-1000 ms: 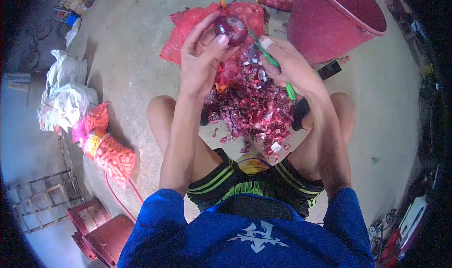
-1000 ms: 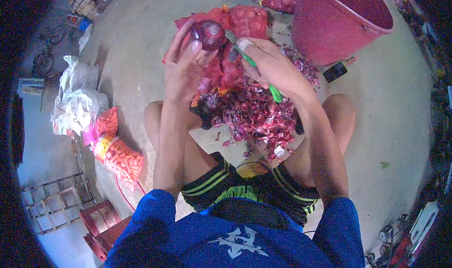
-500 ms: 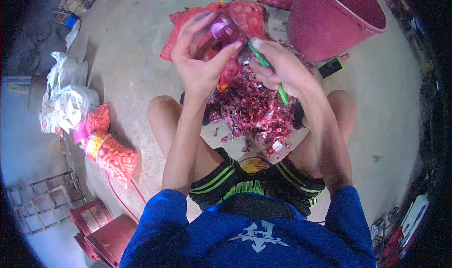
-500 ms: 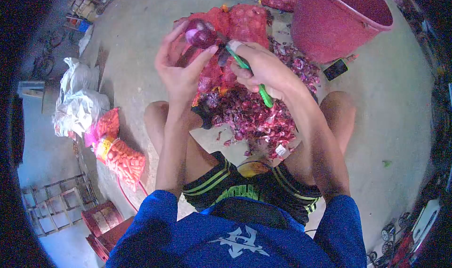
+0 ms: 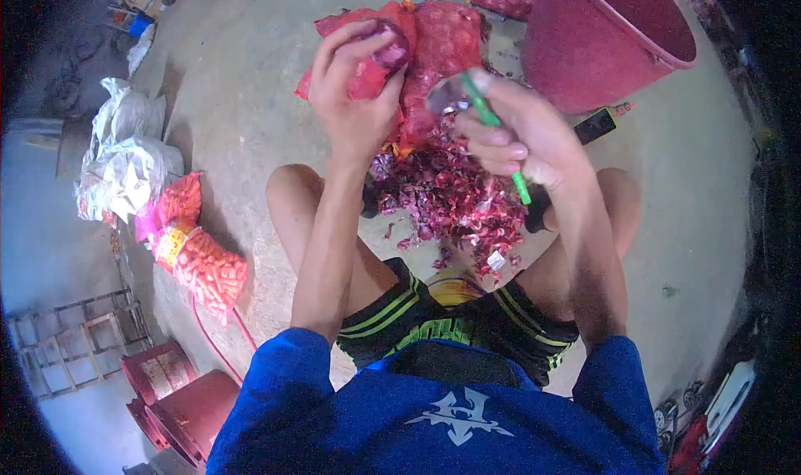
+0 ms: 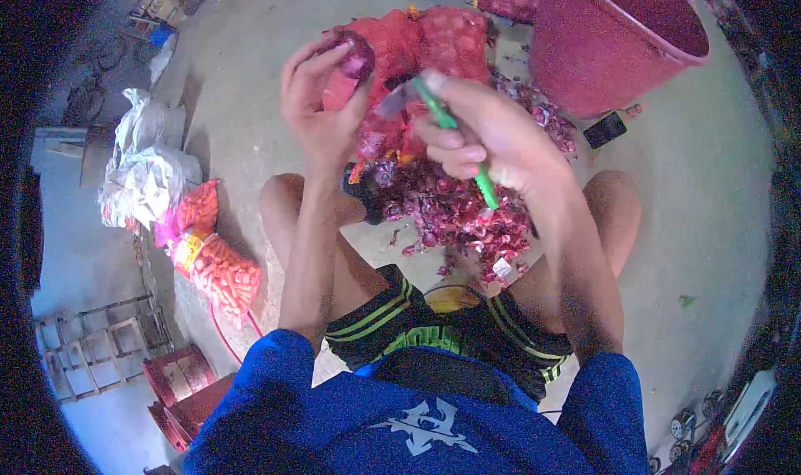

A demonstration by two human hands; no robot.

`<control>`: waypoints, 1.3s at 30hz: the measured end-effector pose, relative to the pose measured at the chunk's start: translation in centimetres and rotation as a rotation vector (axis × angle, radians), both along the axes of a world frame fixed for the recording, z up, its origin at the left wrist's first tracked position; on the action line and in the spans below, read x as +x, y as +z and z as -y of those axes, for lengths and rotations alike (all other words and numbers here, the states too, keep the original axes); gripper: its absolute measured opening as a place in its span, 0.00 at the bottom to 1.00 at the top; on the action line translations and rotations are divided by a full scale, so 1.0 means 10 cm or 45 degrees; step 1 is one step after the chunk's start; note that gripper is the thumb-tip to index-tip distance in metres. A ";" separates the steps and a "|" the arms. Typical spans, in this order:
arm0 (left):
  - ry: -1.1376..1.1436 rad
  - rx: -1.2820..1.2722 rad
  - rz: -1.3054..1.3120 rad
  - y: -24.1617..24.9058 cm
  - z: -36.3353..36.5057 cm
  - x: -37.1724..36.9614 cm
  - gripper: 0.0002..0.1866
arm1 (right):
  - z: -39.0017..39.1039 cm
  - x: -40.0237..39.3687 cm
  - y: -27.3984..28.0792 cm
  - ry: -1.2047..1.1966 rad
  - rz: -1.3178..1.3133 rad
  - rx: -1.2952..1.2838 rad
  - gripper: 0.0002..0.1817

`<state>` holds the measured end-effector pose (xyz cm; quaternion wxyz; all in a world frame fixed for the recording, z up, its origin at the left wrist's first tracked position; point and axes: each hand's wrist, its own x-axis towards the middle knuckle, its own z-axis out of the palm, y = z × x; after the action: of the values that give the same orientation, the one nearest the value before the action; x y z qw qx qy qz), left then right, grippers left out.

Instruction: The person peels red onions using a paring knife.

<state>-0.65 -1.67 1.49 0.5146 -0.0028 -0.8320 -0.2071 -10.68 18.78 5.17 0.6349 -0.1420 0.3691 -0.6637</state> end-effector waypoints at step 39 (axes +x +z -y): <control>-1.078 1.902 0.210 -0.08 -0.19 0.07 0.35 | 0.14 -0.34 -0.28 -1.173 -1.945 -0.223 0.23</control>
<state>0.04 0.27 0.69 0.1990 0.0416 -0.4413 -0.8740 -14.04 17.36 2.35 -0.1266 -0.4308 0.6594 -0.6030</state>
